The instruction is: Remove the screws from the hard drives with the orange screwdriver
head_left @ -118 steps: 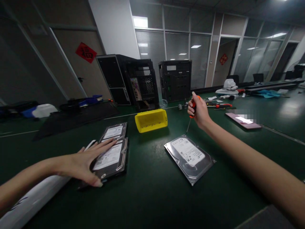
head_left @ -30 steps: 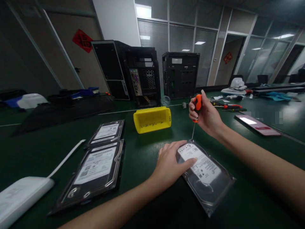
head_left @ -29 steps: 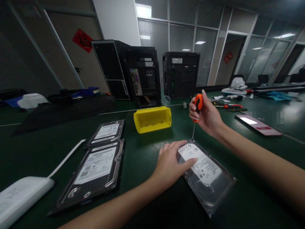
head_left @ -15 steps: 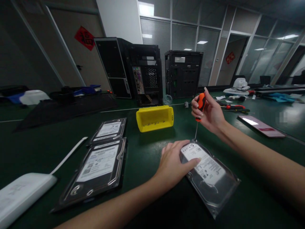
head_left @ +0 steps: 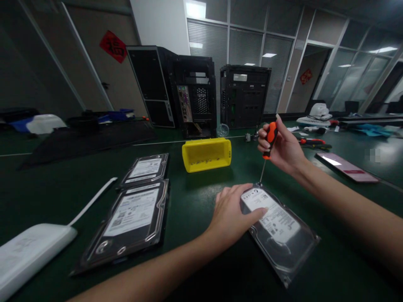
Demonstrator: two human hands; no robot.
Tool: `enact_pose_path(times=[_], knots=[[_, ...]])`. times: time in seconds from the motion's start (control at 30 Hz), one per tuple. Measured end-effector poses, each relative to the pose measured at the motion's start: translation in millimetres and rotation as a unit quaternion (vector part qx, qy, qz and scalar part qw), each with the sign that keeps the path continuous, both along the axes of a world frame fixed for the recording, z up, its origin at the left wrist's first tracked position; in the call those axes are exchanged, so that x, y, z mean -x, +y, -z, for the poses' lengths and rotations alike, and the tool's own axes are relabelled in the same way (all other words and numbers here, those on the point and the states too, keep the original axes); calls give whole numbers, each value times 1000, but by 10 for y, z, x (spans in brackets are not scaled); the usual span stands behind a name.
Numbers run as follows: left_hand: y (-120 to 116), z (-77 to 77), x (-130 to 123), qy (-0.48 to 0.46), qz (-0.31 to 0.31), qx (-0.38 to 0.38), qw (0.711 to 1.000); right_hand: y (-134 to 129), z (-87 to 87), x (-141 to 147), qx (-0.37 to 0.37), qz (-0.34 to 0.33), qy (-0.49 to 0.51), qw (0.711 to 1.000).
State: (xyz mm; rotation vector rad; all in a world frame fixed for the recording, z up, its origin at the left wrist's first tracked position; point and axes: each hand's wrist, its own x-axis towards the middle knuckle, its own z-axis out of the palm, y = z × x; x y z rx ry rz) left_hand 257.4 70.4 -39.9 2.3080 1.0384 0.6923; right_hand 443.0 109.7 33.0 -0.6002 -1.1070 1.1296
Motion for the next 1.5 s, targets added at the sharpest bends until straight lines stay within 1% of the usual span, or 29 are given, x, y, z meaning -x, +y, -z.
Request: enact_pose_path(times=[0.17,0.27,0.33,0.37,0.4,0.43,0.47,0.53,0.57,0.6,0.63,0.67,0.73,0.8,0.87,1.0,1.1,1.17,1.23,1.3,1.4,1.5], knots=[[2,5,-8,-1,-6,3,1000,-30,43,-4,-8,-6,0,1000],[10,12,-11,-2,-5,2,1000,-56,5,-56,-11,9,-21,1000],[9,12,-8,-2,-6,5,1000,-76,-70,-129,-31,36,-52,998],[7,9,-6,-2,-6,7,1000,-88,-111,-173,-44,54,-87,994],[3,4,-4,-3,-7,10,1000,-100,-145,-219,-54,69,-142,986],[0,-2,-1,-3,-7,12,1000,-114,-164,-261,-54,76,-222,970],[-3,-8,0,-4,-6,14,1000,-130,-162,-298,-42,70,-322,943],[-6,-19,2,-3,-3,17,1000,-165,-89,-347,-2,35,-509,860],[-6,-21,1,-3,-3,18,1000,-184,-24,-359,17,25,-572,820],[-5,-22,1,-2,-3,18,1000,-205,51,-366,33,28,-611,790],[-4,-20,1,-3,-4,18,1000,-225,126,-369,46,34,-631,774],[-2,-17,1,-3,-4,17,1000,-245,193,-369,53,42,-640,766],[-1,-9,2,-6,-3,13,1000,-280,282,-364,50,53,-639,766],[-2,-3,4,-6,0,12,1000,-301,306,-350,40,56,-638,767],[-3,-1,4,-5,1,12,1000,-306,289,-324,42,51,-649,758],[-7,-6,0,-4,1,6,1000,-293,247,-268,62,37,-684,726],[-12,-15,2,-4,2,5,1000,-294,243,-245,74,32,-687,722],[-14,-23,6,-2,2,7,1000,-299,243,-244,76,28,-684,725],[-15,-28,9,-1,2,9,1000,-296,239,-258,60,16,-677,733],[-14,-28,9,-2,2,8,1000,-276,233,-286,27,-15,-666,745],[-8,-13,6,-3,2,5,1000,-223,234,-353,-28,-80,-641,763],[3,0,2,-3,5,1,1000,-181,246,-425,-56,-120,-616,776]])
